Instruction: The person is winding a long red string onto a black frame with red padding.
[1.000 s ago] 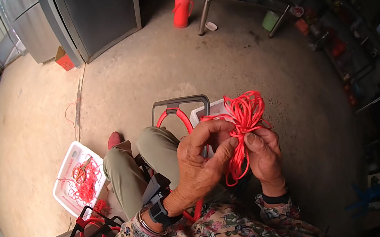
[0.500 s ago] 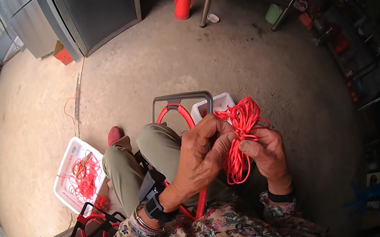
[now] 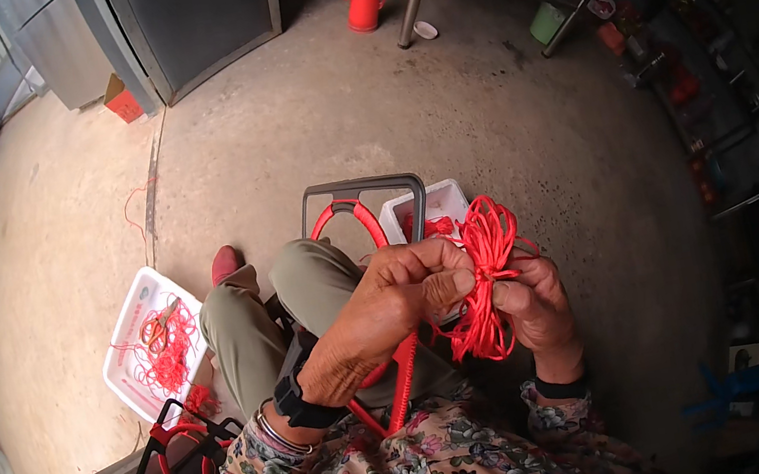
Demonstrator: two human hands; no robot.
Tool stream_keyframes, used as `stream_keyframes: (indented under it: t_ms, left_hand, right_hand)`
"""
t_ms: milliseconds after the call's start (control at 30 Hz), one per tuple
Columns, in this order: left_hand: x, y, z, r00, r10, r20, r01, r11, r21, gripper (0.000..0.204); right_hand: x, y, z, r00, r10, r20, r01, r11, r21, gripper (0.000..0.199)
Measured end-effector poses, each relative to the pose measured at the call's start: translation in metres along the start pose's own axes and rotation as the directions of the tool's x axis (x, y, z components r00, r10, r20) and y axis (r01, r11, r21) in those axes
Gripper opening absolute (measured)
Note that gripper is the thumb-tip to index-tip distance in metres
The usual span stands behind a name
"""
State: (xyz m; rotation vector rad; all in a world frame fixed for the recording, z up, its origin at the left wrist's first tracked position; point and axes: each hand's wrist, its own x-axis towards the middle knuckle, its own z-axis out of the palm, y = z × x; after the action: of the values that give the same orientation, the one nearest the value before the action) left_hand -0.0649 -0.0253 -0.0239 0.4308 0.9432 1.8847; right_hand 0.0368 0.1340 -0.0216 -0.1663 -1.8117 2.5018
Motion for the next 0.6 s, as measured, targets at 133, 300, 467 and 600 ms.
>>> stream_keyframes:
  t_ms: [133, 300, 467, 600]
  left_hand:
    - [0.002, -0.001, -0.002, 1.000, -0.005, 0.010, 0.004, 0.991, 0.136, 0.010]
    - [0.002, 0.000, 0.004, 0.999, -0.019, -0.043, 0.024, 0.992, 0.120, 0.009]
    - [0.003, -0.004, 0.002, 0.999, -0.033, -0.006, 0.034, 0.993, 0.116, 0.010]
    - [-0.001, -0.003, 0.007, 0.997, 0.069, -0.035, -0.060, 0.978, 0.200, 0.010]
  right_hand:
    - [-0.003, 0.012, -0.001, 0.982, -0.118, -0.149, 0.100, 0.987, -0.123, 0.029]
    - [-0.006, 0.018, -0.007, 0.982, -0.084, -0.172, 0.073, 0.995, -0.066, 0.030]
    - [-0.007, 0.017, -0.012, 0.997, 0.015, -0.077, -0.013, 1.000, 0.024, 0.033]
    - [-0.005, 0.014, -0.009, 0.992, 0.077, -0.100, -0.073, 0.996, 0.047, 0.035]
